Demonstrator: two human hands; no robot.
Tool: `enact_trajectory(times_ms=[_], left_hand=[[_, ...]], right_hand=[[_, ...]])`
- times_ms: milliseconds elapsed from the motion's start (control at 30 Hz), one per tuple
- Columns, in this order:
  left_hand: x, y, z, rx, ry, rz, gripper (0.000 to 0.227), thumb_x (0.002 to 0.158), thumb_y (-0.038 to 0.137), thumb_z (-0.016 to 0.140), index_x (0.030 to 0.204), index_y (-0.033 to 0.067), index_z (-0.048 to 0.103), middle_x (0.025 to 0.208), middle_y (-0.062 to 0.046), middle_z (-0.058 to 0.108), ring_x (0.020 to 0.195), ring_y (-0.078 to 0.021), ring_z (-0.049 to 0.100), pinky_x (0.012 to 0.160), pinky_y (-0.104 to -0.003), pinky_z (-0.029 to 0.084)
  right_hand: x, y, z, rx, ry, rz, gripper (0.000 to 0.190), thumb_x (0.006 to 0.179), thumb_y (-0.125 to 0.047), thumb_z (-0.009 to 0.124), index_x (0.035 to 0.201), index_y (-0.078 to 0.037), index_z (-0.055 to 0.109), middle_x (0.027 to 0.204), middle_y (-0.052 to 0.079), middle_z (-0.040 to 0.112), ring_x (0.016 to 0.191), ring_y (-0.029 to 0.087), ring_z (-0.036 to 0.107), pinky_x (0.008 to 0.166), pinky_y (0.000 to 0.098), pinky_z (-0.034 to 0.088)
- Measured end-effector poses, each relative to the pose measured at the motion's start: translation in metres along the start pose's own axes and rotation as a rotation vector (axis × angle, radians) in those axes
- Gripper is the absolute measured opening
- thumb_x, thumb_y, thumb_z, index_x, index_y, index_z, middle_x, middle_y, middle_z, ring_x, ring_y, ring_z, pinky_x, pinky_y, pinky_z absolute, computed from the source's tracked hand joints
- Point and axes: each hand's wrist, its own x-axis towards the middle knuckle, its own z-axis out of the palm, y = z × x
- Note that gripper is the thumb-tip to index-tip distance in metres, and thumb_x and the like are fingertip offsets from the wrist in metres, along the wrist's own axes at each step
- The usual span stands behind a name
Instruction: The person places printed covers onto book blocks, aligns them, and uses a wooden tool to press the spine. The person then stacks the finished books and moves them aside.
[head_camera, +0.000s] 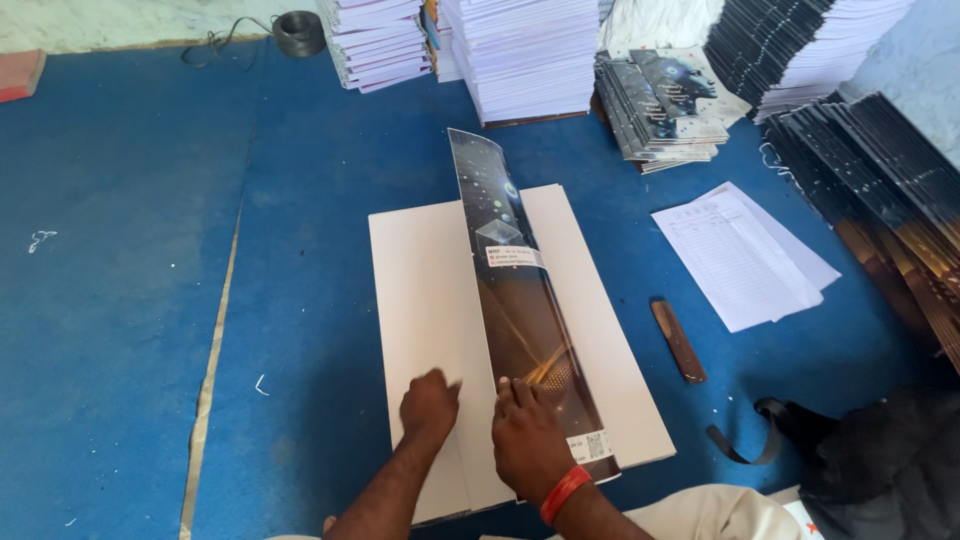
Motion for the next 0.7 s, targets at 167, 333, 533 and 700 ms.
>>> enact_trajectory(times_ms=[167, 333, 533, 700], left_hand=[[0.026, 0.053, -0.025, -0.721, 0.153, 0.297, 0.044, 0.100, 0.045, 0.060, 0.089, 0.0039, 0.071, 0.070, -0.008, 0.073, 0.063, -0.0174, 0.072, 0.063, -0.033, 0.059], [0.030, 0.096, -0.058, -0.710, 0.078, 0.071, 0.032, 0.089, 0.028, 0.080, 0.078, -0.0003, 0.071, 0.064, -0.012, 0.070, 0.048, -0.0152, 0.062, 0.044, -0.029, 0.052], [0.042, 0.086, -0.057, -0.745, 0.062, -0.054, 0.026, 0.085, 0.019, 0.083, 0.073, 0.0002, 0.071, 0.065, -0.008, 0.072, 0.048, -0.0128, 0.066, 0.044, -0.029, 0.058], [0.056, 0.072, -0.040, -0.784, 0.051, -0.109, 0.026, 0.085, 0.020, 0.084, 0.075, -0.0003, 0.071, 0.065, -0.010, 0.072, 0.049, -0.0139, 0.064, 0.044, -0.030, 0.057]], right_hand=[[0.005, -0.003, 0.015, -0.036, 0.032, -0.018, 0.051, 0.080, -0.006, 0.059, 0.121, 0.025, 0.058, 0.135, 0.037, 0.053, 0.125, 0.043, 0.047, 0.112, 0.0527, 0.032], [0.003, -0.002, 0.016, 0.015, 0.082, -0.059, 0.054, 0.077, -0.010, 0.062, 0.119, 0.024, 0.059, 0.134, 0.036, 0.054, 0.124, 0.043, 0.048, 0.110, 0.0524, 0.034], [0.028, 0.054, 0.000, 0.186, 0.048, 0.079, 0.025, 0.085, -0.020, 0.070, 0.109, -0.013, 0.070, 0.134, 0.013, 0.060, 0.126, 0.032, 0.054, 0.109, 0.0461, 0.044], [0.101, 0.133, 0.001, 0.460, 0.125, 0.223, 0.090, 0.071, -0.036, 0.089, 0.150, -0.020, 0.049, 0.158, 0.026, 0.033, 0.144, 0.045, 0.035, 0.116, 0.0465, 0.036]])
